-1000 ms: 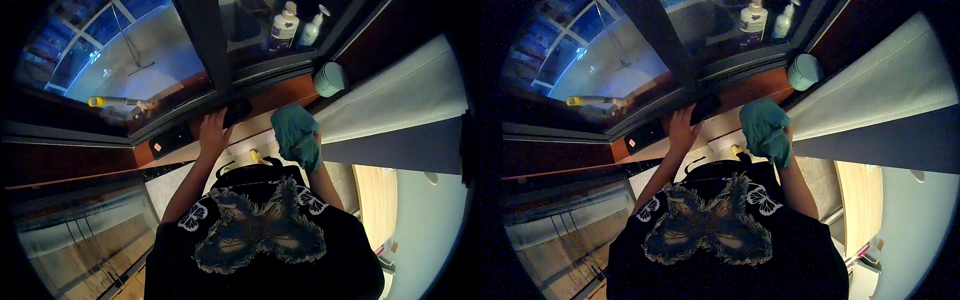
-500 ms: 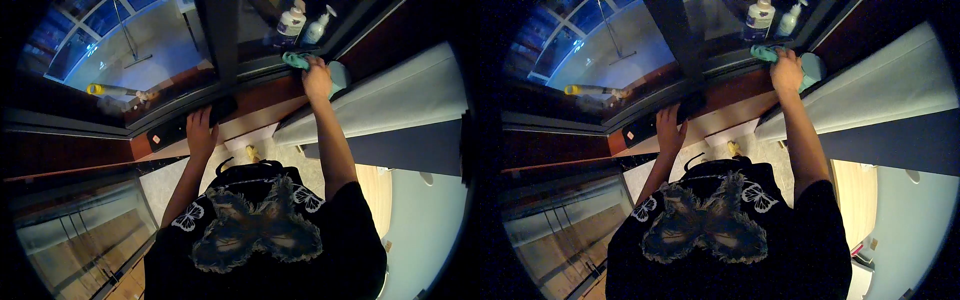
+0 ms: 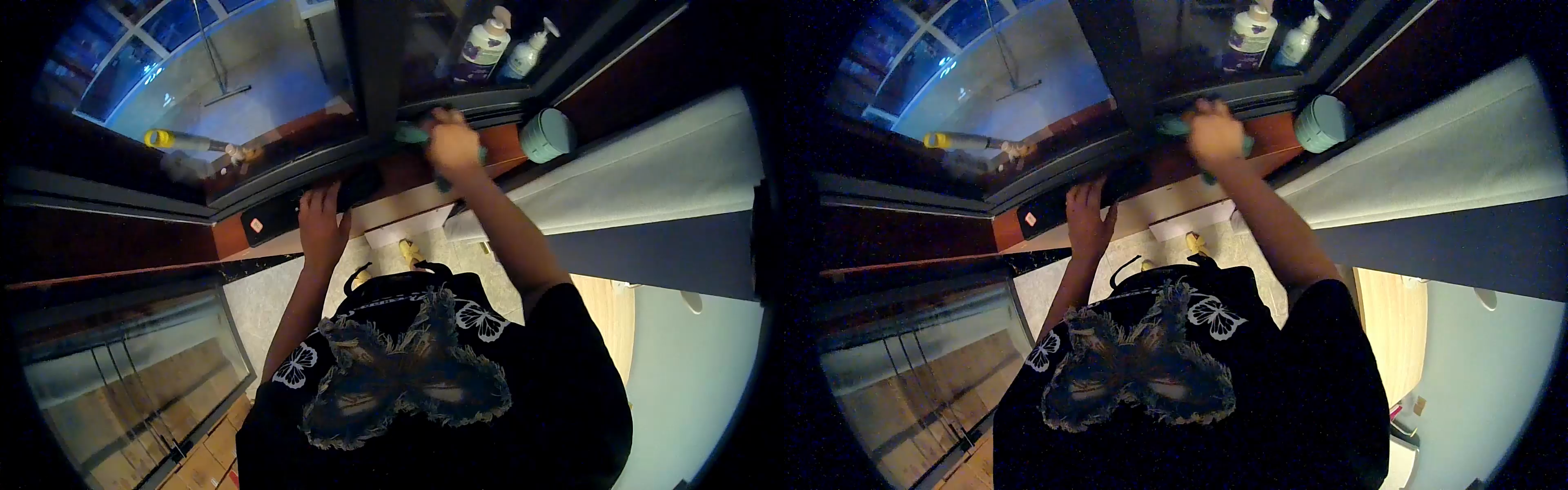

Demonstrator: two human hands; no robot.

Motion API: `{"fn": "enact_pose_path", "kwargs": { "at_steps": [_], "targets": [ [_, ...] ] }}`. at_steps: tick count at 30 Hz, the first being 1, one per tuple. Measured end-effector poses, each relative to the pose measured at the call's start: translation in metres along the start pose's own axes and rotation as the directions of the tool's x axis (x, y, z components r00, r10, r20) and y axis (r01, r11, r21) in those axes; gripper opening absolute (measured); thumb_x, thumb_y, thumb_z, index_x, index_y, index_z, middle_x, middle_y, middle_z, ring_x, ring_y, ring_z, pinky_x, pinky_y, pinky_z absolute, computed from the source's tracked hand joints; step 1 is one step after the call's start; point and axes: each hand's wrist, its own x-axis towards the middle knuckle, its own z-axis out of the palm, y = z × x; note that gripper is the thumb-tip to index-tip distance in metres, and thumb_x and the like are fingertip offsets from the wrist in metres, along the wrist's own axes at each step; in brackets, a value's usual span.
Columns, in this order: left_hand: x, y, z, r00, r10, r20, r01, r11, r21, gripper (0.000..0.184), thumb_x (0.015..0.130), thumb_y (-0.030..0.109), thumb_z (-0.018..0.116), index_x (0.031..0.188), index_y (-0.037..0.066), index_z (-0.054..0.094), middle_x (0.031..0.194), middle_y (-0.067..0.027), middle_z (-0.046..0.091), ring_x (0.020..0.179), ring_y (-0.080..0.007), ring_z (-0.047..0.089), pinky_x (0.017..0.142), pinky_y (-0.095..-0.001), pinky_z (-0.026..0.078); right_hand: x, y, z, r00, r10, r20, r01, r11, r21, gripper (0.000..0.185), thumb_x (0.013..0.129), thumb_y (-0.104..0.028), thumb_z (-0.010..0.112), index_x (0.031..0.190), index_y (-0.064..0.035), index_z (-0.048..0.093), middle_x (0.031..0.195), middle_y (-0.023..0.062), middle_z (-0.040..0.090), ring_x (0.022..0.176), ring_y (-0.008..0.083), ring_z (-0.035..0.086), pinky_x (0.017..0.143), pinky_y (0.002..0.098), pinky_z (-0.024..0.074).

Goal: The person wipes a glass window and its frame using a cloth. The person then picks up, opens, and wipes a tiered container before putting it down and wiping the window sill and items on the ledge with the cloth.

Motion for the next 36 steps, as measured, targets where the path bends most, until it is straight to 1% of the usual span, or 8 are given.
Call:
{"fn": "enact_pose_path", "kwargs": {
  "at_steps": [12, 14, 18, 26, 29, 31, 34, 36],
  "targets": [
    [0.005, 0.009, -0.002, 1.0, -0.016, 0.021, 0.016, 1.0, 0.011, 0.065, 0.079, 0.017, 0.081, 0.138, 0.007, 0.056, 0.132, -0.0179, 0.058, 0.126, -0.0401, 0.048, 0.11, -0.048, 0.04, -0.019, 0.018, 0.0, 0.991, -0.077, -0.109, 0.096, 0.977, 0.188, 0.045, 0.082, -0.011, 0.068, 0.127, -0.0131, 0.069, 0.131, 0.0163, 0.065, 0.115, 0.0372, 0.062, 0.098, 0.0435, 0.0535],
    [0.006, 0.008, 0.0, 1.0, -0.013, 0.025, 0.012, 1.0, 0.012, 0.066, 0.079, 0.017, 0.081, 0.138, 0.007, 0.056, 0.133, -0.0175, 0.058, 0.126, -0.0399, 0.048, 0.11, -0.048, 0.04, -0.026, 0.009, -0.014, 0.996, 0.04, 0.083, -0.092, 0.439, 0.894, 0.052, 0.08, -0.008, 0.069, 0.131, -0.0097, 0.066, 0.119, 0.0147, 0.07, 0.109, 0.0297, 0.067, 0.097, 0.0391, 0.0542],
    [0.009, 0.006, 0.003, 1.0, -0.016, 0.026, 0.017, 1.0, -0.005, 0.065, 0.079, 0.017, 0.081, 0.139, 0.008, 0.056, 0.136, -0.0166, 0.057, 0.126, -0.039, 0.048, 0.111, -0.0485, 0.04, -0.064, 0.041, -0.042, 0.89, 0.249, 0.381, -0.261, -0.406, 0.876, 0.038, 0.088, -0.009, 0.065, 0.125, 0.0006, 0.063, 0.112, 0.0136, 0.07, 0.1, 0.0261, 0.07, 0.09, 0.0379, 0.0573],
    [0.02, 0.036, -0.014, 0.99, 0.082, -0.114, -0.097, 0.986, -0.134, 0.055, 0.084, 0.02, 0.078, 0.135, 0.008, 0.06, 0.133, -0.0175, 0.06, 0.12, -0.0367, 0.054, 0.107, -0.0467, 0.042, -0.121, 0.078, -0.059, 0.91, 0.101, 0.403, -0.202, -0.739, 0.642, 0.043, 0.096, -0.025, 0.056, 0.126, 0.006, 0.06, 0.117, 0.0174, 0.069, 0.102, 0.0303, 0.069, 0.093, 0.044, 0.0572],
    [0.034, 0.067, -0.015, 0.996, 0.087, 0.001, -0.076, 0.87, -0.487, 0.048, 0.088, 0.022, 0.077, 0.131, 0.006, 0.062, 0.126, -0.014, 0.065, 0.113, -0.0308, 0.062, 0.103, -0.0416, 0.046, -0.125, 0.065, -0.045, 0.927, 0.098, 0.361, -0.164, -0.76, 0.629, 0.043, 0.097, -0.026, 0.055, 0.126, 0.0052, 0.06, 0.118, 0.0164, 0.069, 0.104, 0.0281, 0.069, 0.093, 0.0426, 0.057],
    [0.045, 0.101, -0.011, 0.894, 0.014, 0.448, 0.444, 0.1, -0.89, 0.04, 0.093, 0.028, 0.073, 0.123, 0.002, 0.066, 0.119, -0.0096, 0.069, 0.115, -0.0242, 0.061, 0.098, -0.0374, 0.048, -0.127, 0.057, -0.027, 0.992, -0.033, 0.125, -0.111, -0.711, 0.694, 0.044, 0.099, -0.03, 0.053, 0.126, 0.0045, 0.06, 0.119, 0.0149, 0.069, 0.104, 0.0252, 0.069, 0.093, 0.0404, 0.0569],
    [0.061, 0.137, -0.019, 0.739, -0.063, 0.671, 0.649, -0.2, -0.734, 0.04, 0.097, 0.034, 0.069, 0.117, -0.001, 0.068, 0.111, -0.0074, 0.071, 0.109, -0.0204, 0.064, 0.094, -0.0359, 0.05, -0.116, 0.022, -0.035, 0.97, -0.11, 0.219, -0.224, -0.758, 0.612, 0.051, 0.103, -0.043, 0.052, 0.128, 0.0007, 0.06, 0.123, 0.014, 0.068, 0.107, 0.0249, 0.068, 0.094, 0.0404, 0.0562],
    [0.065, 0.127, 0.001, 0.807, -0.113, 0.58, 0.589, 0.082, -0.804, 0.042, 0.097, 0.035, 0.069, 0.117, -0.002, 0.068, 0.107, -0.0091, 0.072, 0.104, -0.0208, 0.066, 0.092, -0.0365, 0.05, -0.121, 0.017, -0.038, 0.937, -0.12, 0.327, -0.271, -0.841, 0.469, 0.053, 0.103, -0.045, 0.052, 0.129, -0.0001, 0.059, 0.124, 0.0148, 0.067, 0.109, 0.0262, 0.068, 0.097, 0.0418, 0.0547]
  ]
}}
